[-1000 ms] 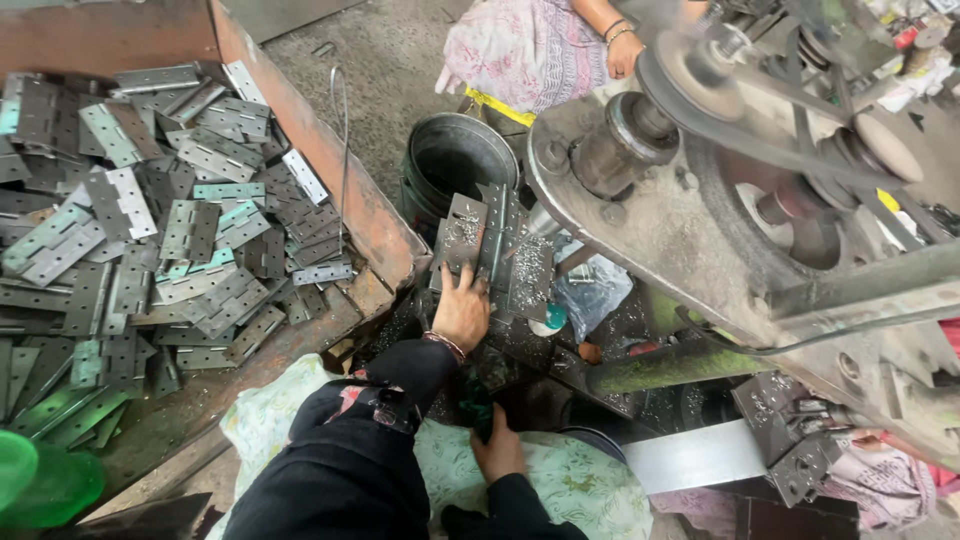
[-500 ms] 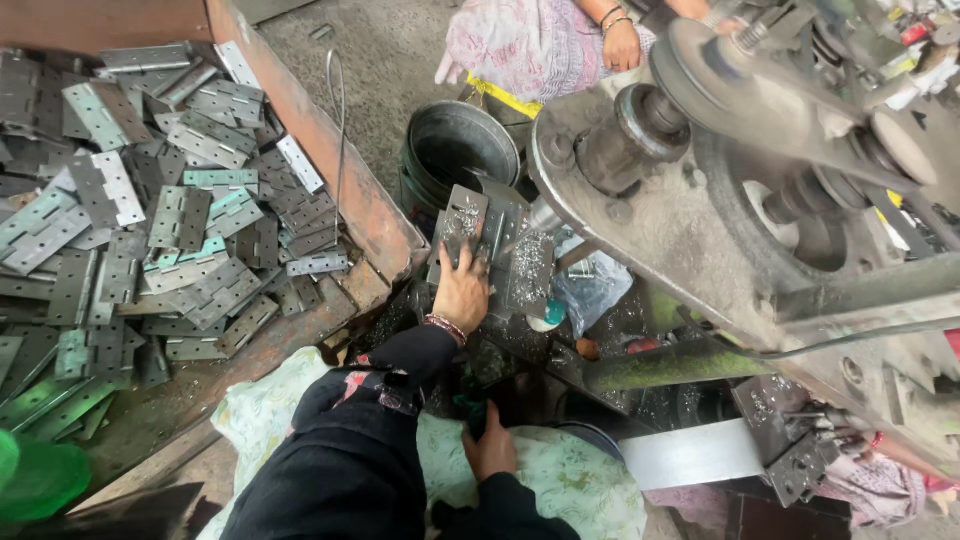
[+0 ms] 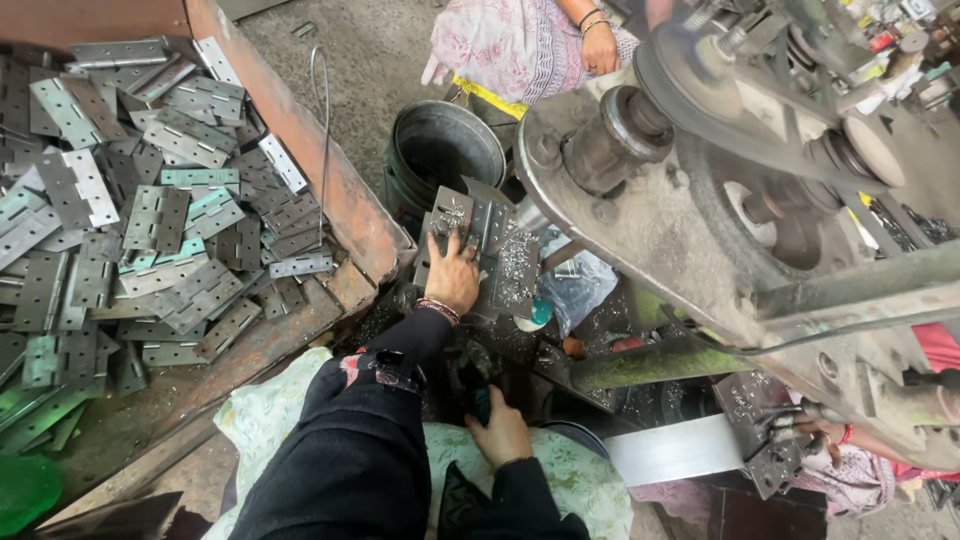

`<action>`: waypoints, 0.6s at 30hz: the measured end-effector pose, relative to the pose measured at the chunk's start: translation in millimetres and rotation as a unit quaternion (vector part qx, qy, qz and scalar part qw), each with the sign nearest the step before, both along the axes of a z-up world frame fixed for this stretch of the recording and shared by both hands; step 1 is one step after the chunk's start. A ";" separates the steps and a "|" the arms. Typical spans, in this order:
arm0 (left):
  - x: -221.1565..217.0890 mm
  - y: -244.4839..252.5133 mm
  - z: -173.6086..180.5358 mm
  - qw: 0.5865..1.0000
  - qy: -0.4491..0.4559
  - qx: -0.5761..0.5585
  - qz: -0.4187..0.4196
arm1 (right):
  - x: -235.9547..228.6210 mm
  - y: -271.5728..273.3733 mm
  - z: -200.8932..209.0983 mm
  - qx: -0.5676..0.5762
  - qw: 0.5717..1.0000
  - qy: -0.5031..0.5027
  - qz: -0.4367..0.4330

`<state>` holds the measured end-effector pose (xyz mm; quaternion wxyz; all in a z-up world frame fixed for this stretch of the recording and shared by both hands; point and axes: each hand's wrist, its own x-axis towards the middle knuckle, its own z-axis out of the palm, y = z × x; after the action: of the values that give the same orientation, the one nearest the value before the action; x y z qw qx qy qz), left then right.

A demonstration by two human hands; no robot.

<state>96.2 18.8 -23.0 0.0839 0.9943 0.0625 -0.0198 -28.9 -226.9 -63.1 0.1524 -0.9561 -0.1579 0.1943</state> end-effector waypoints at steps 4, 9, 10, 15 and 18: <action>4.8 -0.6 -10.2 0.996 -0.080 0.029 0.010 | -31.6 -1.6 -56.8 -0.010 0.997 0.009 -0.079; 2.1 -1.6 -21.5 0.993 -0.111 0.036 0.008 | -47.3 -12.6 -93.2 0.028 0.997 -0.016 -0.064; 5.8 1.1 -18.4 0.995 -0.091 0.030 0.008 | -39.0 -13.4 -90.5 0.026 0.998 -0.016 -0.060; 1.9 11.4 -3.4 0.993 -0.113 0.022 0.004 | -24.6 -0.3 -40.3 0.073 0.996 -0.020 -0.040; -7.7 9.7 0.7 0.994 -0.101 0.039 -0.021 | -9.4 -2.2 8.1 0.024 0.999 0.018 -0.015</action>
<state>88.5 28.5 -22.4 0.0506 0.9948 0.0331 0.0818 -38.3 -229.1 -55.0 0.1811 -0.9507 -0.1455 0.2054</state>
